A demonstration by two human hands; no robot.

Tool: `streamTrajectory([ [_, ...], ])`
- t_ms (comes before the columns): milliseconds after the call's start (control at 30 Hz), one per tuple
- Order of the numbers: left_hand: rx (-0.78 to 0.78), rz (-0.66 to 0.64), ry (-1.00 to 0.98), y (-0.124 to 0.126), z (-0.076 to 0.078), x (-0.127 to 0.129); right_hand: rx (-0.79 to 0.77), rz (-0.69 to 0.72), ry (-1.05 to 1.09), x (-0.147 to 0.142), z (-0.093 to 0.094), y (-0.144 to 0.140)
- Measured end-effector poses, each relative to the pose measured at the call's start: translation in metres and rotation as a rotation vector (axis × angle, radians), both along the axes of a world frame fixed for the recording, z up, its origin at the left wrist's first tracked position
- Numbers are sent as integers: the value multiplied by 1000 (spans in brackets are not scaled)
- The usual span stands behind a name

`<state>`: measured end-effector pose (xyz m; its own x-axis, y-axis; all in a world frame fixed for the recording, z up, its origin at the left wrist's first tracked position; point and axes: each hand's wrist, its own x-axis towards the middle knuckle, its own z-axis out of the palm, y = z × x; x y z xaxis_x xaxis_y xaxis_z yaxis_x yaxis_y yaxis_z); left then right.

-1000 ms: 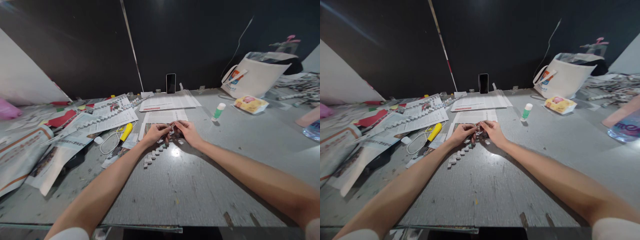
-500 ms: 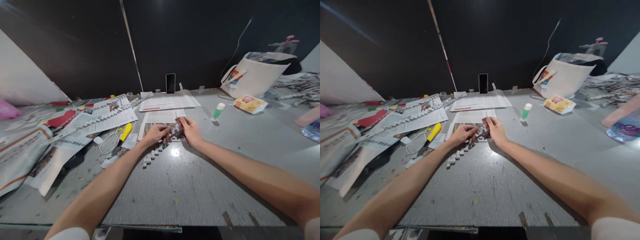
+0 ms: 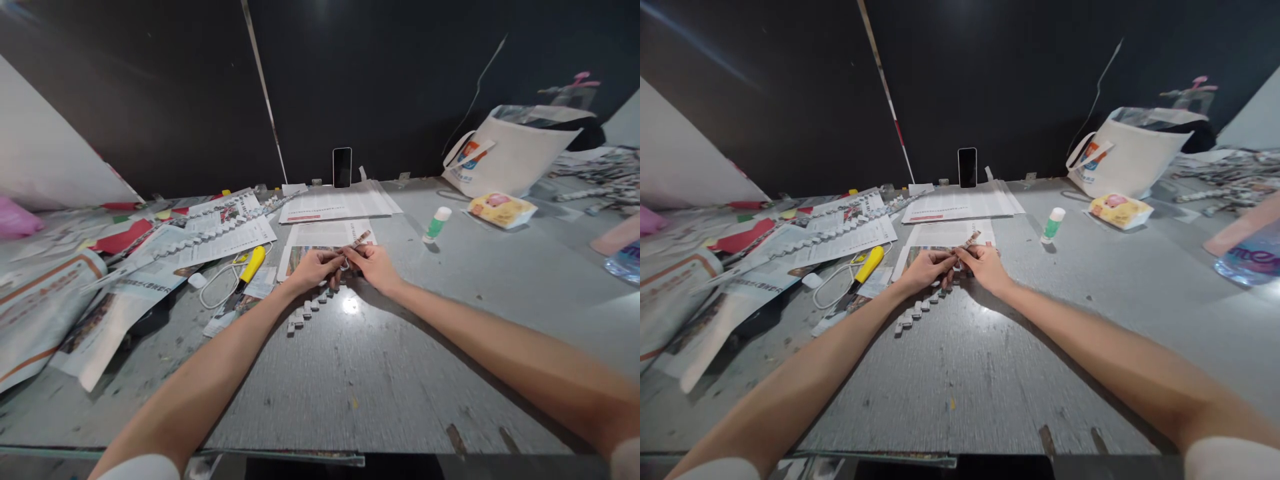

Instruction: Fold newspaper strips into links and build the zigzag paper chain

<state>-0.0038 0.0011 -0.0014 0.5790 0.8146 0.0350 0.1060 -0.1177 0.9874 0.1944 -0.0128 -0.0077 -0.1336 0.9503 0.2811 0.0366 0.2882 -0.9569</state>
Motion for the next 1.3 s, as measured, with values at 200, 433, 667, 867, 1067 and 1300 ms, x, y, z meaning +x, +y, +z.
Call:
streamTrajectory([
  [200, -2, -7, -3, 1, -2, 1, -38, -61, 133, 1, 3, -1],
  [433, 13, -23, -25, 1, -2, 2, 34, -10, 8, -1, 4, -3],
  [667, 38, -20, 64, -4, 3, 6, -22, -293, 322, 6, -9, 13],
  [867, 24, -17, 47, -3, 1, 3, -6, -261, 400, 5, -10, 17],
  [1067, 6, -29, 19, -6, 6, 1, -9, -55, -32, 3, 3, -3],
  [1300, -88, -33, -52, -8, 9, 0, 223, -151, -310, 4, -5, -5],
])
